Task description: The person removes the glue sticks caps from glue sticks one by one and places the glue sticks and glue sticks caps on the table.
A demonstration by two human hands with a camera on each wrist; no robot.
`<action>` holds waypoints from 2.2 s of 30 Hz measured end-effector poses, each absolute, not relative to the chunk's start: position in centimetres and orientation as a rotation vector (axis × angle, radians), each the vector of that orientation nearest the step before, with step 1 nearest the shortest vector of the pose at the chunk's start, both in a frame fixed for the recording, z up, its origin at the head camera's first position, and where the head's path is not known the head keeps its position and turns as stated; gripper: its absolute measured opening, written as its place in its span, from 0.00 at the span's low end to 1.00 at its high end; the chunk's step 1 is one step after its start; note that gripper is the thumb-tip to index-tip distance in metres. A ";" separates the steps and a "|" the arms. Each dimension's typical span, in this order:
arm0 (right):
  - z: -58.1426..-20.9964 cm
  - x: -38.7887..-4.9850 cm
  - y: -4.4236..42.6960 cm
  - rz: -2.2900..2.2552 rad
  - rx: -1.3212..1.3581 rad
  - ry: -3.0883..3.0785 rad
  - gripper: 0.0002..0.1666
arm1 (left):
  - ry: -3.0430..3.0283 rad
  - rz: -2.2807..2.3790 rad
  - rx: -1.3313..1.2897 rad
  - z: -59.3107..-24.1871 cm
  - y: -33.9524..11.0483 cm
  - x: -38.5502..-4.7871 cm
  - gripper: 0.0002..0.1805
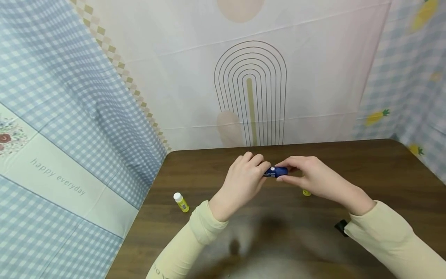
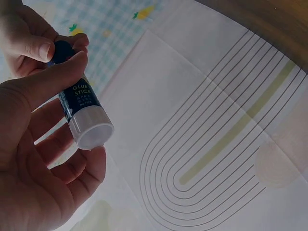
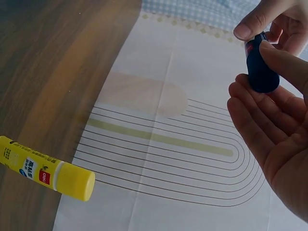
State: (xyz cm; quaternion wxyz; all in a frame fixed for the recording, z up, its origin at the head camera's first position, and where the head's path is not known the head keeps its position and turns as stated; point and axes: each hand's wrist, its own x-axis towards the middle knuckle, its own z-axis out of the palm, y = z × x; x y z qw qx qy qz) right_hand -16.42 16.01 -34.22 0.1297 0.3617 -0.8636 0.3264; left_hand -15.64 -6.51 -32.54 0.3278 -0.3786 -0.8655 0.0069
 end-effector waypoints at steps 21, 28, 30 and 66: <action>-34.4 -15.3 15.7 0.783 1.154 -2.167 0.23 | -2.231 0.083 -1.003 -31.7 -7.0 -14.4 0.09; -33.5 -14.9 15.7 0.822 1.087 -2.427 0.19 | -2.173 0.086 -1.017 -32.1 -7.0 -14.4 0.08; -33.1 -14.8 15.7 0.826 1.082 -2.554 0.17 | -2.133 0.104 -1.017 -32.2 -6.9 -14.3 0.07; -34.0 -13.7 15.4 0.521 1.192 -2.262 0.25 | -2.266 0.046 -1.179 -31.4 -8.2 -13.9 0.12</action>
